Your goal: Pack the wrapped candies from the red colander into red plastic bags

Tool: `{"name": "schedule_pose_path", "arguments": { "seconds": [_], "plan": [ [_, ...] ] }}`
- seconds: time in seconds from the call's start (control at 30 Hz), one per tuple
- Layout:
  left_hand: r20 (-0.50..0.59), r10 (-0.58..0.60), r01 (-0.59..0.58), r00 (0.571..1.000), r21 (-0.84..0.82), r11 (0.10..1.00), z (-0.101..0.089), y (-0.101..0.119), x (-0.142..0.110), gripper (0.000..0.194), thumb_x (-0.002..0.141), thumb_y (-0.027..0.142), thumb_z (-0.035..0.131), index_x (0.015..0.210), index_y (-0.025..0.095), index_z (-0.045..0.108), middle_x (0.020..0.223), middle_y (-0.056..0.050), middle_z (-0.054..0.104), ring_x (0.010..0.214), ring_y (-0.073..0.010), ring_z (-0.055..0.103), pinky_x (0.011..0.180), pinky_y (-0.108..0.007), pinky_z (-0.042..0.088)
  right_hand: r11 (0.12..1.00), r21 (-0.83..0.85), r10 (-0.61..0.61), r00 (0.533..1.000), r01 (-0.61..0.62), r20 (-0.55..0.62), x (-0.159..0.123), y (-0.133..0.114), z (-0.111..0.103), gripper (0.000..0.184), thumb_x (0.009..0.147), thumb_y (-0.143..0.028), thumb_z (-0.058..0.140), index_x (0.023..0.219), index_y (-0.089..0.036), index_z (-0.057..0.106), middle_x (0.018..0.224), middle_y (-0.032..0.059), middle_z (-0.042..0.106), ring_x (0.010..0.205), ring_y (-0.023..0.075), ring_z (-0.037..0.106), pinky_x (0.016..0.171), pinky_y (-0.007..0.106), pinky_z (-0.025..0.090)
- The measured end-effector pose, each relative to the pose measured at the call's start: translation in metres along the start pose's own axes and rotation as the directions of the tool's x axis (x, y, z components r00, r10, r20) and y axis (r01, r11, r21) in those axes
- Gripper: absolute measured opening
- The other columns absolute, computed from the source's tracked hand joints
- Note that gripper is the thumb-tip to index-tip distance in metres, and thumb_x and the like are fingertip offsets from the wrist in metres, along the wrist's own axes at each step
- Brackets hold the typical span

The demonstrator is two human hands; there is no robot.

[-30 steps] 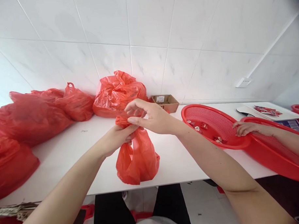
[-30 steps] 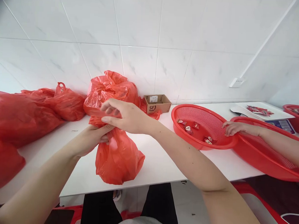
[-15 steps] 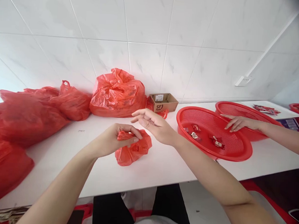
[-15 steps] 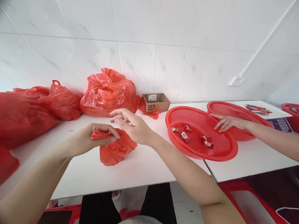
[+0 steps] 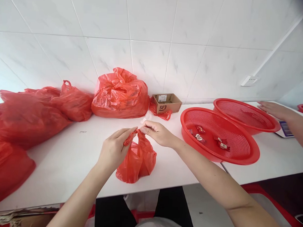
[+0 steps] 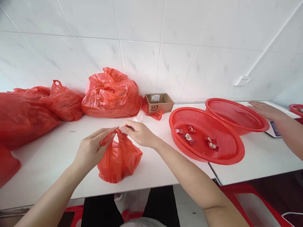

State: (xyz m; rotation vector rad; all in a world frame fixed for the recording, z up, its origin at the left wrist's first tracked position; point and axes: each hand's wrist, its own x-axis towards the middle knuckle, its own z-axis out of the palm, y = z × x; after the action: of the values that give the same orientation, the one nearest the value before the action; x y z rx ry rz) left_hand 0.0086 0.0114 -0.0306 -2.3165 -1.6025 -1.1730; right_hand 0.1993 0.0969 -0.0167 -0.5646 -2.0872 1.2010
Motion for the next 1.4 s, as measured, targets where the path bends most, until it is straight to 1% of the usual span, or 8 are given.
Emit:
{"name": "schedule_pose_path", "arguments": {
  "seconds": [0.17, 0.3, 0.4, 0.5, 0.63, 0.83, 1.1, 1.4],
  "plan": [
    [0.019, 0.009, -0.009, 1.000, 0.007, 1.000, 0.002, 0.000, -0.041, 0.020, 0.095, 0.017, 0.048, 0.102, 0.020, 0.067, 0.093, -0.004, 0.071, 0.095, -0.0196, 0.061, 0.074, -0.028, 0.048, 0.970, -0.110, 0.183, 0.951, -0.215, -0.248, 0.010, 0.046, -0.023, 0.025, 0.094, -0.034, 0.050, 0.074, -0.020, 0.054, 0.077, 0.0001, 0.068, 0.077, 0.0152, 0.068, 0.074, 0.029, 0.046],
    [0.069, -0.019, 0.030, 0.997, -0.163, 0.986, 0.003, 0.011, -0.061, 0.018, 0.095, 0.016, 0.049, 0.091, 0.020, 0.065, 0.085, -0.003, 0.069, 0.088, -0.0174, 0.061, 0.071, -0.026, 0.048, 0.933, -0.158, 0.246, 0.892, -0.324, -0.379, 0.018, 0.079, -0.028, 0.024, 0.091, -0.031, 0.051, 0.069, -0.021, 0.050, 0.072, 0.0002, 0.067, 0.071, 0.0161, 0.066, 0.071, 0.029, 0.046],
    [0.052, -0.191, 0.198, 0.980, -0.262, 0.945, 0.014, 0.014, -0.060, 0.019, 0.097, 0.025, 0.049, 0.093, 0.022, 0.067, 0.094, -0.003, 0.069, 0.092, -0.0168, 0.062, 0.077, -0.027, 0.049, 0.931, -0.178, 0.210, 0.868, -0.318, -0.449, 0.012, 0.080, -0.011, 0.024, 0.094, -0.039, 0.047, 0.076, -0.023, 0.050, 0.078, -0.0005, 0.068, 0.079, 0.0174, 0.064, 0.076, 0.031, 0.045],
    [0.022, -0.369, 0.354, 0.929, -0.332, 0.874, 0.038, 0.008, -0.055, 0.025, 0.098, 0.034, 0.045, 0.099, 0.022, 0.067, 0.112, -0.005, 0.065, 0.104, -0.0172, 0.062, 0.090, -0.029, 0.049, 0.924, -0.194, 0.185, 0.830, -0.329, -0.526, -0.002, 0.077, 0.015, 0.020, 0.096, -0.042, 0.041, 0.089, -0.025, 0.050, 0.089, -0.0002, 0.068, 0.085, 0.0181, 0.063, 0.078, 0.031, 0.044],
    [0.005, -0.426, 0.405, 0.905, -0.319, 0.857, 0.082, -0.004, -0.050, 0.032, 0.100, 0.037, 0.036, 0.109, 0.021, 0.062, 0.122, -0.008, 0.060, 0.115, -0.0182, 0.058, 0.098, -0.031, 0.046, 0.873, -0.262, 0.181, 0.773, -0.411, -0.608, -0.025, 0.088, 0.050, 0.024, 0.099, -0.042, 0.034, 0.097, -0.025, 0.050, 0.093, 0.0010, 0.067, 0.084, 0.0189, 0.062, 0.073, 0.030, 0.043],
    [0.122, -0.445, 0.458, 0.887, -0.121, 0.881, 0.120, -0.022, -0.040, 0.026, 0.095, 0.026, 0.035, 0.097, 0.022, 0.061, 0.092, -0.006, 0.067, 0.081, -0.0208, 0.062, 0.070, -0.031, 0.044, 0.828, -0.352, 0.157, 0.784, -0.436, -0.601, -0.037, 0.109, 0.059, 0.027, 0.100, -0.040, 0.031, 0.093, -0.024, 0.052, 0.090, 0.0011, 0.066, 0.081, 0.0180, 0.060, 0.071, 0.028, 0.041],
    [0.291, -0.498, 0.482, 0.817, 0.131, 0.867, 0.126, -0.030, -0.023, 0.023, 0.092, 0.023, 0.039, 0.100, 0.026, 0.060, 0.081, -0.003, 0.069, 0.063, -0.0184, 0.057, 0.057, -0.027, 0.029, 0.764, -0.343, 0.305, 0.775, -0.546, -0.554, -0.035, 0.134, 0.034, 0.021, 0.096, -0.038, 0.040, 0.088, -0.026, 0.055, 0.070, -0.0023, 0.063, 0.061, 0.0171, 0.055, 0.057, 0.026, 0.033],
    [0.318, -0.538, 0.504, 0.780, 0.190, 0.843, 0.136, -0.034, -0.030, 0.026, 0.089, 0.019, 0.042, 0.105, 0.022, 0.062, 0.080, -0.005, 0.069, 0.061, -0.0188, 0.056, 0.057, -0.028, 0.028, 0.742, -0.324, 0.376, 0.765, -0.587, -0.523, -0.036, 0.138, 0.035, 0.017, 0.093, -0.036, 0.044, 0.085, -0.027, 0.055, 0.073, -0.0012, 0.065, 0.066, 0.0178, 0.057, 0.059, 0.027, 0.032]
  ]
}}
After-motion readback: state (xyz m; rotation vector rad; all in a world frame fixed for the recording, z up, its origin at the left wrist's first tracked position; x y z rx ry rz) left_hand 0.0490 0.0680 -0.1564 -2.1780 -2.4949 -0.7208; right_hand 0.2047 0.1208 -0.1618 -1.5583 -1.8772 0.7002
